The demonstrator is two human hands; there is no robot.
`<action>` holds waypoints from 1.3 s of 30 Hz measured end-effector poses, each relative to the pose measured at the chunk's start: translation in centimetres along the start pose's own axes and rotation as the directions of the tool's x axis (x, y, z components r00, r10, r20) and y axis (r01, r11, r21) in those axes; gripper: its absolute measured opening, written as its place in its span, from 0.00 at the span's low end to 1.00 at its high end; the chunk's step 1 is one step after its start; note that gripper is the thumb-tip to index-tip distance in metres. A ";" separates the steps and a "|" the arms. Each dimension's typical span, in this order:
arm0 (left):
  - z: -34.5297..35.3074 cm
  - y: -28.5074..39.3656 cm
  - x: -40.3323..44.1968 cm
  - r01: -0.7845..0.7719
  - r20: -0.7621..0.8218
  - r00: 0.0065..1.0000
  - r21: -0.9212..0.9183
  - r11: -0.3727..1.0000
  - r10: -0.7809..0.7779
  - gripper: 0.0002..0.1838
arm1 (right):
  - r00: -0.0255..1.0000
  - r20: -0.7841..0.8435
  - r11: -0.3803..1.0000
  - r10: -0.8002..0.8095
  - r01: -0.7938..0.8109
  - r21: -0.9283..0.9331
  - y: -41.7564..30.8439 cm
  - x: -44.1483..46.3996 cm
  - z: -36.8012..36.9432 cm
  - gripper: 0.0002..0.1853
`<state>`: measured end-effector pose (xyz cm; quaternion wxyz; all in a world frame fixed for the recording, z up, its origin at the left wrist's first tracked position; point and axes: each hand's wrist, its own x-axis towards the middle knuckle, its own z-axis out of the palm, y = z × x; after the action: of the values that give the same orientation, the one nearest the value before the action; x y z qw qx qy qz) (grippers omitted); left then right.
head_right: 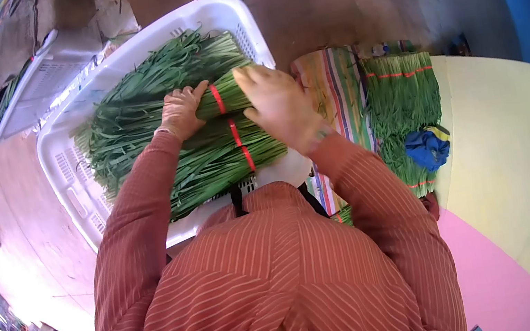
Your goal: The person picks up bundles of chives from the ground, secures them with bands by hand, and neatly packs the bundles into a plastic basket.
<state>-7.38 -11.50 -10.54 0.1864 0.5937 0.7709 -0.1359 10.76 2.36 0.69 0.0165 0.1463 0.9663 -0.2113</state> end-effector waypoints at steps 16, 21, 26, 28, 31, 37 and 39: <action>3.8 -4.1 -5.3 0.162 -0.273 0.923 -0.366 0.917 -0.272 0.53 | 0.713 0.693 0.878 0.109 0.258 -0.404 0.5 11.8 7.3 0.50; 5.0 -4.3 -4.0 0.109 -0.263 0.940 -0.374 0.921 -0.218 0.50 | 0.773 0.630 0.954 0.078 0.125 -0.272 2.4 10.0 9.8 0.48; 6.1 -3.2 -5.8 0.087 -0.268 0.942 -0.388 0.918 -0.202 0.51 | 0.718 0.680 0.935 0.148 0.122 -0.333 0.6 8.0 9.3 0.51; 7.1 -2.8 -5.8 0.109 -0.281 0.934 -0.369 0.923 -0.222 0.51 | 0.731 0.652 0.896 0.203 0.130 -0.424 0.3 6.9 10.3 0.55; 7.7 -3.0 -4.5 0.138 -0.260 0.933 -0.383 0.913 -0.249 0.50 | 0.756 0.637 0.924 0.150 0.121 -0.362 2.3 8.3 11.6 0.52; 7.1 -2.9 -3.9 0.136 -0.259 0.931 -0.405 0.904 -0.257 0.49 | 0.983 0.151 0.868 0.107 -0.018 -0.496 1.6 4.8 14.7 0.27; 7.1 -2.9 -3.8 0.133 -0.248 0.938 -0.386 0.913 -0.242 0.49 | 0.982 0.172 0.884 0.074 0.015 -0.468 -0.7 2.9 14.0 0.34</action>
<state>-8.49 -18.57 -15.20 0.1637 0.4846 0.8555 0.0804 7.34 -3.25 -12.07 0.1441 0.1325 0.9805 0.0150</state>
